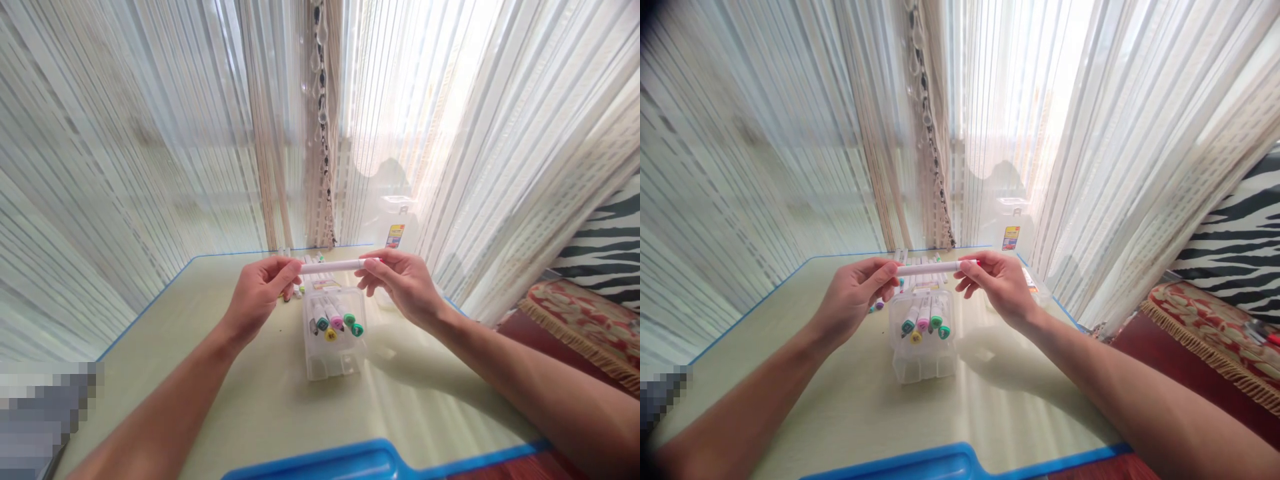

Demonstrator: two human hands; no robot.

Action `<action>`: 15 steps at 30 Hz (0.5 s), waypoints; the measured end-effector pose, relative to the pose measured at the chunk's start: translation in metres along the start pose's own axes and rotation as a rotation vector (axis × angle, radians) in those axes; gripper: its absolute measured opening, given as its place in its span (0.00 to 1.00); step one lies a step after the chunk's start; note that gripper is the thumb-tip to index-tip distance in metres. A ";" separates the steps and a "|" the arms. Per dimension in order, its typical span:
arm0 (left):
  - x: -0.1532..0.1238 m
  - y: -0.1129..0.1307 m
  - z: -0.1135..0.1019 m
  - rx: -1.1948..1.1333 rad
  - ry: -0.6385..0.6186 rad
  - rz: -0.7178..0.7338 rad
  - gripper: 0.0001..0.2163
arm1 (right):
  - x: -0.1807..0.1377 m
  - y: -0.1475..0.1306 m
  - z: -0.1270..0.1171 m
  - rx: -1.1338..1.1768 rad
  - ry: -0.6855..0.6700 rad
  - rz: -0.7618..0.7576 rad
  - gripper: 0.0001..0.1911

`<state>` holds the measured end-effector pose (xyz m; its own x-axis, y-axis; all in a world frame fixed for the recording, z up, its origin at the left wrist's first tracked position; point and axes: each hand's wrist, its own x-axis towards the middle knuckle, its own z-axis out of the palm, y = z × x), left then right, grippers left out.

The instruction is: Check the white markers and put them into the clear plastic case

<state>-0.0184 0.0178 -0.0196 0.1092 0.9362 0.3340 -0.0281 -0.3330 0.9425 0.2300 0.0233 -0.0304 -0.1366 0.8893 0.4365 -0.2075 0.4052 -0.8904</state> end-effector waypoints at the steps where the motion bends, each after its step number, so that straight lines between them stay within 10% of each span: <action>1: 0.000 -0.001 0.000 -0.002 -0.002 0.003 0.12 | 0.000 0.000 0.000 0.009 0.006 0.023 0.10; 15: -0.002 0.003 0.003 -0.003 0.030 -0.041 0.13 | 0.002 -0.002 0.003 0.071 0.066 0.210 0.18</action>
<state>-0.0160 0.0146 -0.0170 0.0804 0.9522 0.2948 -0.0267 -0.2935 0.9556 0.2275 0.0236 -0.0271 -0.1212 0.9653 0.2313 -0.2491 0.1960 -0.9484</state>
